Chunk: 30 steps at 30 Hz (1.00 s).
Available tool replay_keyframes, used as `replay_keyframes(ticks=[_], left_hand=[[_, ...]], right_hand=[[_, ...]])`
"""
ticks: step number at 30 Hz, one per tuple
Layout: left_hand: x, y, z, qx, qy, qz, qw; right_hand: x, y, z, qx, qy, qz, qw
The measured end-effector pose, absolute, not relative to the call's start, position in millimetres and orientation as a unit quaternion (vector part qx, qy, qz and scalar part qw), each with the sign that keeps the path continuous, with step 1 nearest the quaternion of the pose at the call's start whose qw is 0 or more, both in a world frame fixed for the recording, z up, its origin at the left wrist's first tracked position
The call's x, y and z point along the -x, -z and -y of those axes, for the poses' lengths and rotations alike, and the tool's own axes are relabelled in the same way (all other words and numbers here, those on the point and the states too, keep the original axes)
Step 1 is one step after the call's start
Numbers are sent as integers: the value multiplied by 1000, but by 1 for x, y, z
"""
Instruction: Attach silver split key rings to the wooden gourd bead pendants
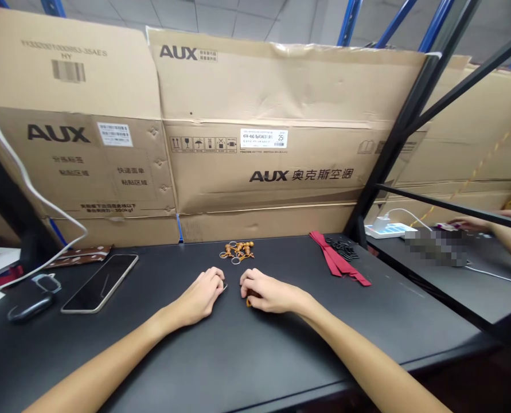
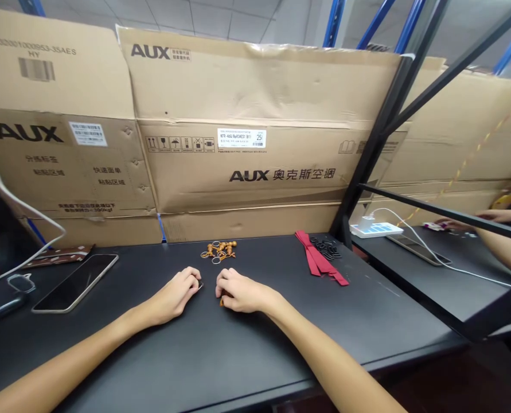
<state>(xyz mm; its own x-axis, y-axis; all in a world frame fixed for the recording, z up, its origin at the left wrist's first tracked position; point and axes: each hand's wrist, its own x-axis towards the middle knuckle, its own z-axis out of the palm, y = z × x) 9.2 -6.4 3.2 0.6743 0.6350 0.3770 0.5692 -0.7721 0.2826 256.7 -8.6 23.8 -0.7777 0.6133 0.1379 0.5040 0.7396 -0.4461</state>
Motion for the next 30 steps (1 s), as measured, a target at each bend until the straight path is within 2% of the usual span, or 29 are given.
replay_keyframes(ticks=[6, 13, 30], left_hand=[[-9, -2, 6, -913, -227, -332, 71], [-10, -3, 7, -911, -239, -325, 85], [-22, -6, 15, -863, -288, -348, 226]], right_hand=[[-255, -24, 10, 322, -193, 916, 144], [-246, -15, 12, 345, -132, 906, 205], [-230, 0, 15, 368, -181, 857, 312]])
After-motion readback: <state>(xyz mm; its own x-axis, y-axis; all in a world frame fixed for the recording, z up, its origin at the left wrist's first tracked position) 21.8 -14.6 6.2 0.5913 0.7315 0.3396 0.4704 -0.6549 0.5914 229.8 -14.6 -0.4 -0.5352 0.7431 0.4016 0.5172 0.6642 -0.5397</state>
